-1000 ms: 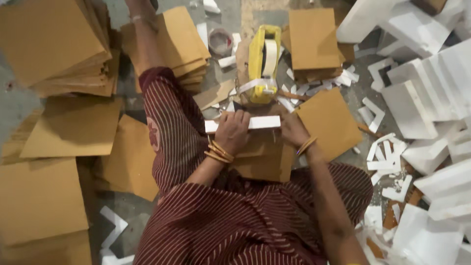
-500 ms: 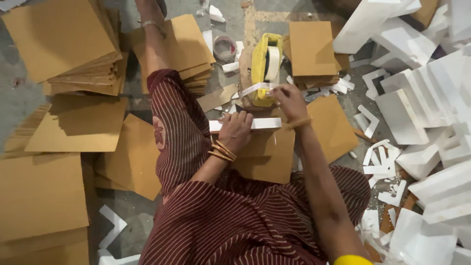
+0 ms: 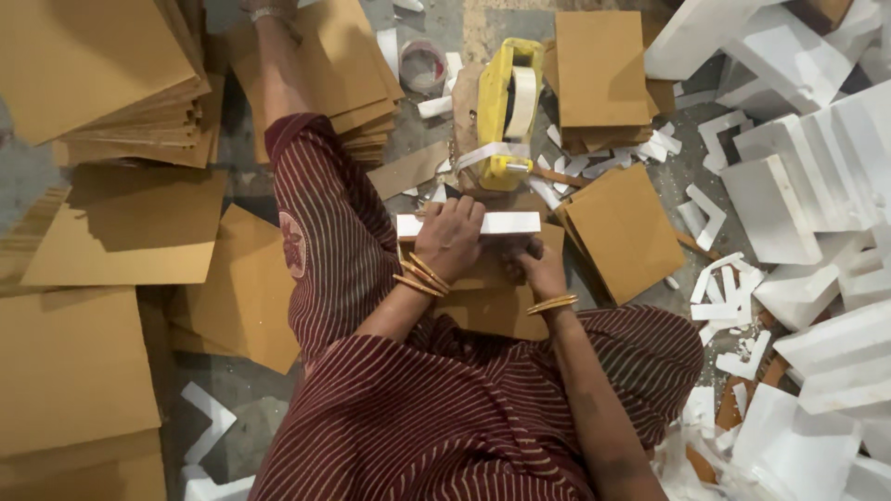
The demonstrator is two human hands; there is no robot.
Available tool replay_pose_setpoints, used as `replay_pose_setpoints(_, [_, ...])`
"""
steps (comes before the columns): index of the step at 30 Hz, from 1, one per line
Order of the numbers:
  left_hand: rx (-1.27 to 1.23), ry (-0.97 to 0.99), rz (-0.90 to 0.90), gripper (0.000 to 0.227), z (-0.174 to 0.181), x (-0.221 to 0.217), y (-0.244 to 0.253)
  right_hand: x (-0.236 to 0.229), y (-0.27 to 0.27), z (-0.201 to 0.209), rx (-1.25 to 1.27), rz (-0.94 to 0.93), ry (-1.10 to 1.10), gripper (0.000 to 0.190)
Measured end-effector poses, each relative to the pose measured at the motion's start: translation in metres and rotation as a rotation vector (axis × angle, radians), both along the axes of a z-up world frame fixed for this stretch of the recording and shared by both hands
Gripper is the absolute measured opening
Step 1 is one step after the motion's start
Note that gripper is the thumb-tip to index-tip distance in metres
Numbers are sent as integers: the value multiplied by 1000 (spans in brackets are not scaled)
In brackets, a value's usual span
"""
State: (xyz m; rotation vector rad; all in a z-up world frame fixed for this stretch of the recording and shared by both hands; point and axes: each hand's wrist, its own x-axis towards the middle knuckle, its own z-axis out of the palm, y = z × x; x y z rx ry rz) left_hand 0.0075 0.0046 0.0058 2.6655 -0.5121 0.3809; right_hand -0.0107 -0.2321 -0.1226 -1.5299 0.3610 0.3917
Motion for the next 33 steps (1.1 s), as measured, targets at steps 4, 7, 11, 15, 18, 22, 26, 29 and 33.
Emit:
replay_pose_setpoints(4, [20, 21, -12, 26, -1, 1, 2, 7, 0, 2, -830, 54, -276, 18])
replay_pose_setpoints(7, [14, 10, -17, 26, 0, -2, 2, 14, -1, 32, -819, 168, -251, 29])
replay_pose_setpoints(11, [39, 1, -8, 23, 0, -2, 4, 39, -7, 64, -511, 167, -518, 33])
replay_pose_setpoints(15, [107, 63, -29, 25, -4, 1, 3, 80, -10, 77, -124, 213, -311, 24])
replay_pose_setpoints(18, [94, 6, -13, 21, -14, 0, 2, 106, 3, 59, -50, 320, -99, 25])
replay_pose_setpoints(22, [69, 30, -11, 19, -17, 11, 0, 128, -4, 26, -851, 738, -1140, 23])
replay_pose_setpoints(26, [36, -53, -47, 21, -4, -1, 0, 128, -9, 17, -185, 619, -264, 24])
replay_pose_setpoints(29, [-12, -34, -64, 23, -1, -5, 2, 138, -13, 21, -297, 804, -184, 29])
replay_pose_setpoints(33, [-1, -77, -178, 31, -1, -5, -3, 139, -28, 30, -517, 1019, -28, 36])
